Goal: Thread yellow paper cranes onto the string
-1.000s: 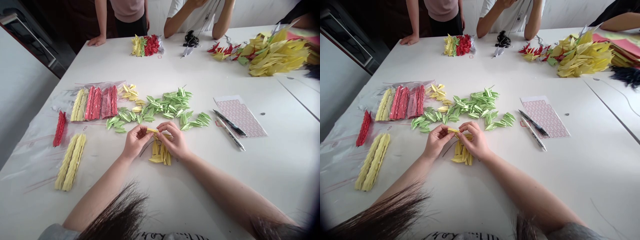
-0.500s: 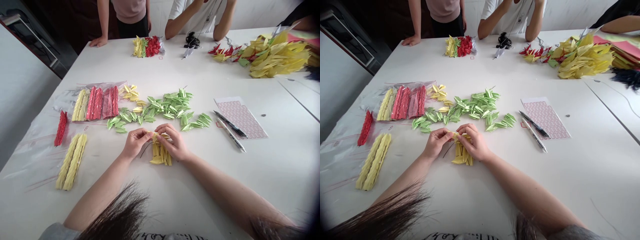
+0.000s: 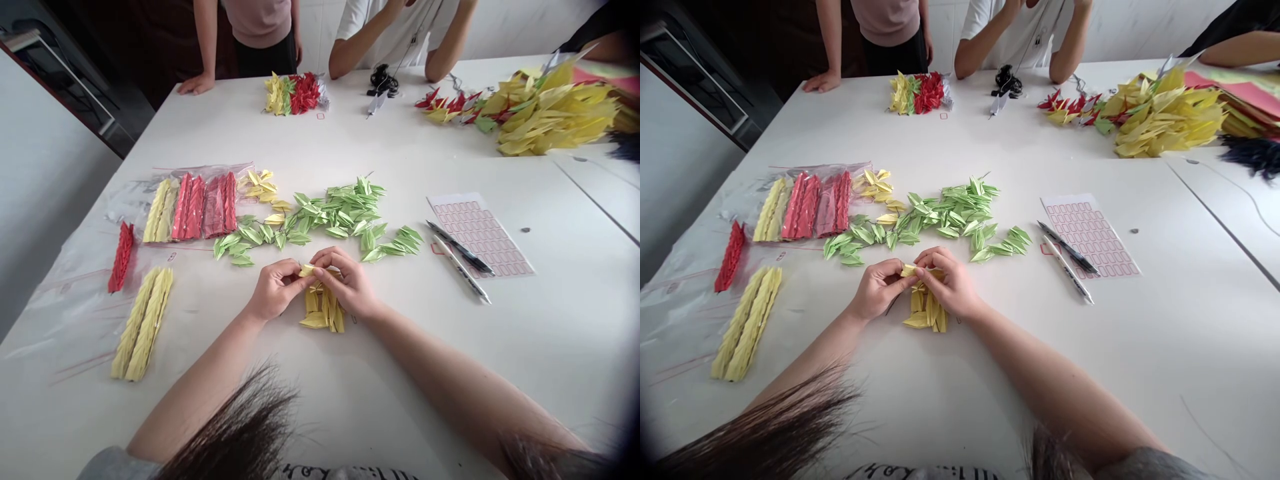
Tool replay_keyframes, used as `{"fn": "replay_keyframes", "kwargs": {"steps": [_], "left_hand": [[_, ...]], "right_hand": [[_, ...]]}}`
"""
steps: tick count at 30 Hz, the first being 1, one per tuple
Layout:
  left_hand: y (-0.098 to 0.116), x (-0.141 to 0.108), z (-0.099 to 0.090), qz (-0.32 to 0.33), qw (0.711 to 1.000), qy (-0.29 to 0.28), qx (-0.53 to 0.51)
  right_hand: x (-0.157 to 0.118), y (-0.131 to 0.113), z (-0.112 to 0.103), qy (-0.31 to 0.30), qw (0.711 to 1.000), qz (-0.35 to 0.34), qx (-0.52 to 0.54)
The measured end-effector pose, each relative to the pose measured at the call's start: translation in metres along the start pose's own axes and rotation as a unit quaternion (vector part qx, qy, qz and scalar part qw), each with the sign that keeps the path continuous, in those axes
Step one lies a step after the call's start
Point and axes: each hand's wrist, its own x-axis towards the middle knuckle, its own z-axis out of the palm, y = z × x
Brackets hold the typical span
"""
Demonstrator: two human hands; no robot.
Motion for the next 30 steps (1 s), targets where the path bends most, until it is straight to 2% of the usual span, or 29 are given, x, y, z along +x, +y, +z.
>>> {"fn": "replay_keyframes", "kwargs": {"steps": [5,9,17,25,30], "left_hand": [[0.0,-0.002,-0.001,-0.01,1.0,-0.019,-0.003],[0.001,-0.005,0.001,-0.038,0.998,-0.042,-0.024],[0.002,-0.003,0.001,-0.043,0.998,0.0,-0.043],[-0.004,0.001,-0.005,-0.071,0.99,0.07,-0.103],[-0.007,0.004,-0.005,-0.054,0.981,0.113,-0.146]], "right_hand": [[0.003,0.005,-0.004,-0.037,0.994,0.051,0.088],[0.003,0.005,-0.003,-0.031,0.994,0.052,0.092],[0.003,0.0,-0.003,-0.051,0.996,0.051,0.044],[0.004,-0.004,-0.003,-0.088,0.991,0.096,0.015],[0.007,-0.009,-0.003,-0.133,0.99,0.023,-0.043]]}}
